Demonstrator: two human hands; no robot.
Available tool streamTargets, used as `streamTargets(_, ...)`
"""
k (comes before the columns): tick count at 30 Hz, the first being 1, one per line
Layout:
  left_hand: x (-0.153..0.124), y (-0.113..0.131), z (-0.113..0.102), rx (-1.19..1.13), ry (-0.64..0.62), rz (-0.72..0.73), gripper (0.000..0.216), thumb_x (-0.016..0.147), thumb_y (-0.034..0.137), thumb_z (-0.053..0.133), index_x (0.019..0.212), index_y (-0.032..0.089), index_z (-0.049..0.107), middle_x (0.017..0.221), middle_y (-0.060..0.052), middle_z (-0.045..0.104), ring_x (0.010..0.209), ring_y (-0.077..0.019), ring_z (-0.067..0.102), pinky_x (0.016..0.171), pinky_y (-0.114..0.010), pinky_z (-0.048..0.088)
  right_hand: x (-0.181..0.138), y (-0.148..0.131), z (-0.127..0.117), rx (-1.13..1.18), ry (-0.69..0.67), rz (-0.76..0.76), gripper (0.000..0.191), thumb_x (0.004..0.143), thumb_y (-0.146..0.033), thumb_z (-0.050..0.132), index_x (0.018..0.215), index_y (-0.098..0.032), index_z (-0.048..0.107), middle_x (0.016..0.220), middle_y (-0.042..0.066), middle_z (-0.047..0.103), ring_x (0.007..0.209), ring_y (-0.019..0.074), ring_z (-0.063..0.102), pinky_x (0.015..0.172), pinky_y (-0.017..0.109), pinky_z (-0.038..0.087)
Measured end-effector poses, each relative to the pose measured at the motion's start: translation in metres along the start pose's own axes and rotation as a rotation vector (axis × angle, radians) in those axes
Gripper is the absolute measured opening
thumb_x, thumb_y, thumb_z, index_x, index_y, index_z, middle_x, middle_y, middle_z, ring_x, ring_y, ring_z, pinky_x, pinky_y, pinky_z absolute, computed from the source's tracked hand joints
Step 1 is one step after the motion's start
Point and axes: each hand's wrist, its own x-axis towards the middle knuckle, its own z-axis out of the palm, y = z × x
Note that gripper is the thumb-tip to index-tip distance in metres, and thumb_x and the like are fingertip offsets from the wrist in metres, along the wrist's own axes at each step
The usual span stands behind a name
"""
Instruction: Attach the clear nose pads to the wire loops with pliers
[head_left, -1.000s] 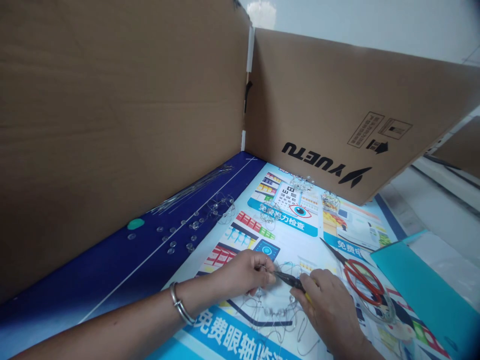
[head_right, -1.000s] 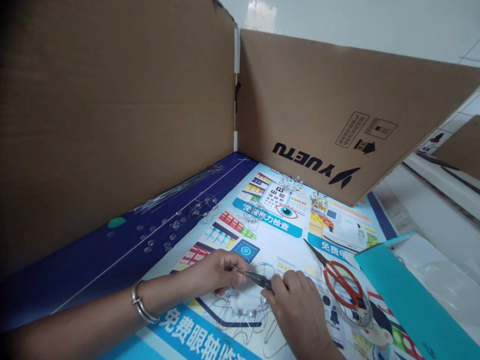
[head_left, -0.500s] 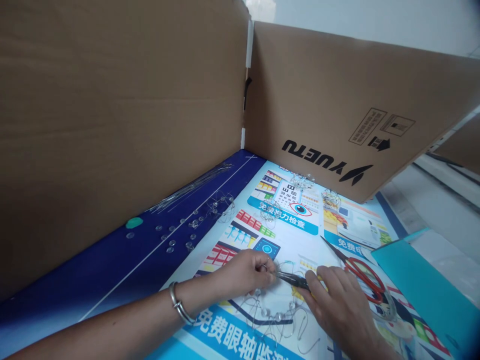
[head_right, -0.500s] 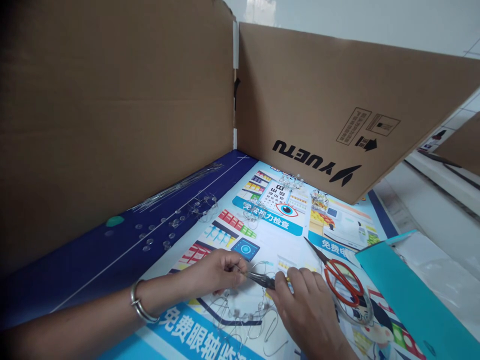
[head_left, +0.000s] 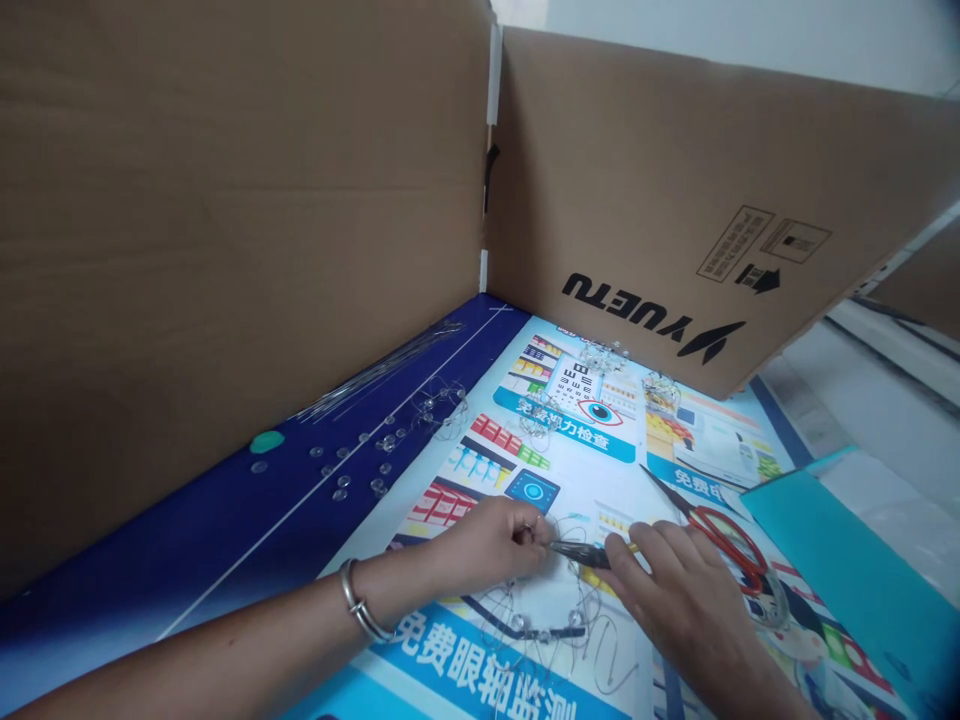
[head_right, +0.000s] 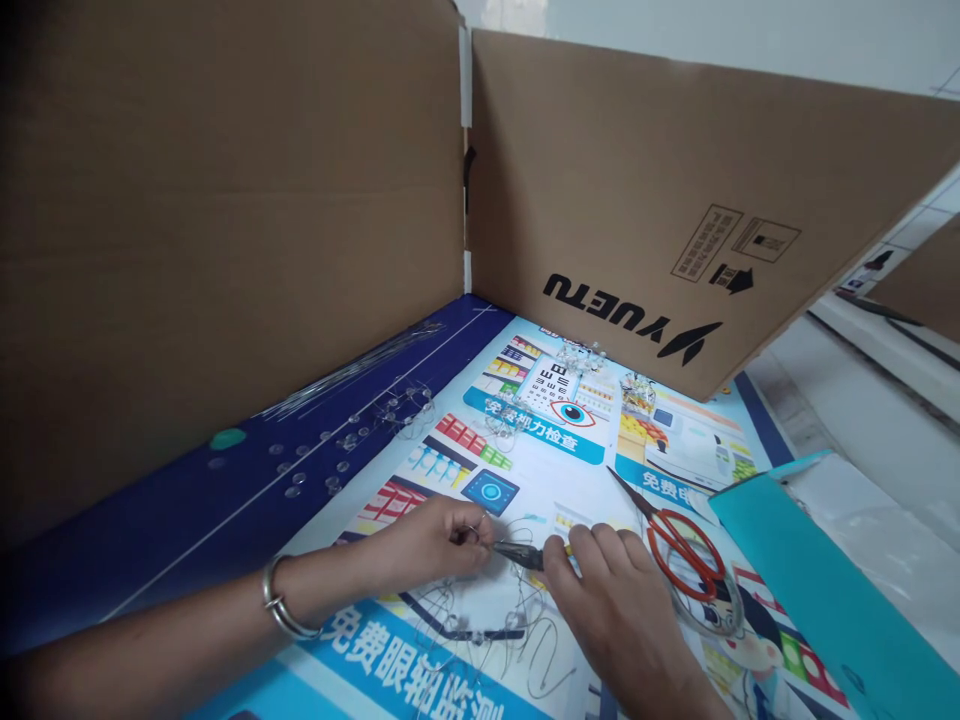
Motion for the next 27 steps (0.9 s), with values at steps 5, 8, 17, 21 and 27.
streamTargets(5,0.000,-0.003,0.002,0.116,0.035,0.050,0.010,0.069,0.016,0.051,0.071,0.014,0.061,0.061,0.003,0.053,0.054,-0.0071,0.042,0.048,-0.017,0.031,0.004,0.001,-0.007,-0.027,-0.018,-0.038,0.016,0.082,-0.028,0.054,0.097,-0.022,0.054,0.083,0.004,0.057,0.075,0.0207,0.047,0.067,0.036,0.028)
streamTargets(8,0.000,-0.004,0.004,0.166,0.054,0.053,0.010,0.068,0.015,0.050,0.070,0.014,0.060,0.061,0.003,0.053,0.054,-0.0072,0.044,0.049,-0.017,0.031,0.005,0.001,-0.011,-0.043,-0.022,-0.053,0.016,0.083,-0.027,0.052,0.097,-0.022,0.054,0.083,0.005,0.057,0.075,0.0210,0.047,0.067,0.036,0.029)
streamTargets(17,-0.002,0.000,0.006,0.335,0.131,0.075,0.012,0.066,0.013,0.047,0.068,0.016,0.059,0.060,0.003,0.055,0.054,-0.0086,0.047,0.048,-0.017,0.031,0.008,-0.003,-0.021,-0.066,-0.046,-0.066,0.017,0.082,-0.022,0.049,0.098,-0.022,0.054,0.080,0.003,0.054,0.073,0.0209,0.047,0.067,0.037,0.029)
streamTargets(21,-0.003,-0.003,0.007,0.351,0.154,0.102,0.011,0.065,0.012,0.047,0.067,0.016,0.057,0.060,0.003,0.054,0.055,-0.0083,0.046,0.048,-0.017,0.030,0.008,-0.003,-0.020,-0.065,-0.058,-0.065,0.018,0.081,-0.026,0.053,0.099,-0.023,0.054,0.079,0.003,0.054,0.073,0.0209,0.047,0.065,0.036,0.028)
streamTargets(27,-0.003,-0.004,0.008,0.356,0.157,0.109,0.010,0.066,0.011,0.046,0.066,0.016,0.055,0.060,0.004,0.053,0.056,-0.0086,0.045,0.049,-0.018,0.029,0.007,-0.004,-0.019,-0.051,-0.053,-0.049,0.017,0.082,-0.029,0.054,0.097,-0.023,0.054,0.078,0.002,0.054,0.072,0.0201,0.046,0.064,0.036,0.027)
